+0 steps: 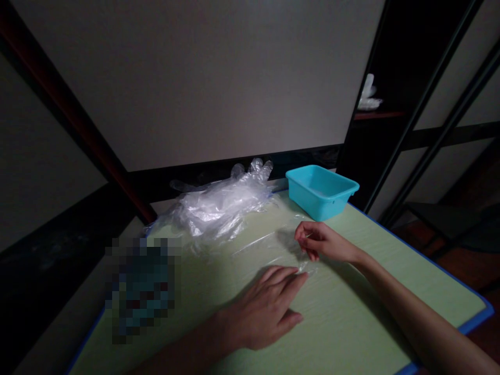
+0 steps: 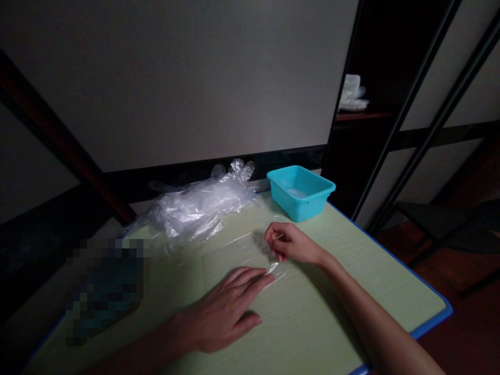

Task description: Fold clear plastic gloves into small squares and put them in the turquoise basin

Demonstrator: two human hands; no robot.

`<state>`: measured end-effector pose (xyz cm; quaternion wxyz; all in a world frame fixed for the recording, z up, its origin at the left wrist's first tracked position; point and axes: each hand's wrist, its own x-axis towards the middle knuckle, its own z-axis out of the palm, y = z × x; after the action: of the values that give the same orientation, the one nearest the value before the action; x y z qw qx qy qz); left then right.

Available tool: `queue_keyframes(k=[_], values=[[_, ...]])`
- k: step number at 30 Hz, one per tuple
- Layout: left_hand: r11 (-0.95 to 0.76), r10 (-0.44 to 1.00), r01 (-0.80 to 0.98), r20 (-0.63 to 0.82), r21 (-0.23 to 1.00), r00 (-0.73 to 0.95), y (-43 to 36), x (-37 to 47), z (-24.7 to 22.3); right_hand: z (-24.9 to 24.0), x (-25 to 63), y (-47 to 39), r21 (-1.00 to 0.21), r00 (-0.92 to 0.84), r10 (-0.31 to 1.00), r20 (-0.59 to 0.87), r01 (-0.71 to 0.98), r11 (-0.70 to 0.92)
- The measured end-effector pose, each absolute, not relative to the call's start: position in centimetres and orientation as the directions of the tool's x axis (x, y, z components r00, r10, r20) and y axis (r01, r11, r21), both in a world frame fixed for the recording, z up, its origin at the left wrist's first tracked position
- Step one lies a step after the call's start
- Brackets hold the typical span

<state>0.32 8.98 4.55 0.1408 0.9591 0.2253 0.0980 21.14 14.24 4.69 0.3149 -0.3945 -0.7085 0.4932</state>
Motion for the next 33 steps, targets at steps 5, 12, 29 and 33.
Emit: queue_keyframes(k=[5, 12, 29, 33], values=[[-0.871, 0.438, 0.375, 0.156, 0.318, 0.885, 9.0, 0.3, 4.5, 4.3, 20.7, 14.2, -0.973, -0.565, 0.825, -0.018, 0.201, 0.116], [-0.875, 0.437, 0.366, 0.194, 0.316, 0.878, 8.9, 0.2, 4.2, 3.3, 20.5, 14.6, -0.965, -0.548, 0.834, -0.061, 0.247, 0.092], [-0.893, 0.424, 0.358, 0.241, 0.272, 0.873, 8.9, 0.1, 4.3, 2.5, 21.7, 15.9, -0.952, -0.349, 0.936, -0.054, 0.301, 0.058], [-0.884, 0.433, 0.363, 0.226, 0.293, 0.873, 8.8, 0.2, 4.2, 2.3, 22.0, 16.2, -0.944, -0.274, 0.961, -0.045, 0.325, 0.049]])
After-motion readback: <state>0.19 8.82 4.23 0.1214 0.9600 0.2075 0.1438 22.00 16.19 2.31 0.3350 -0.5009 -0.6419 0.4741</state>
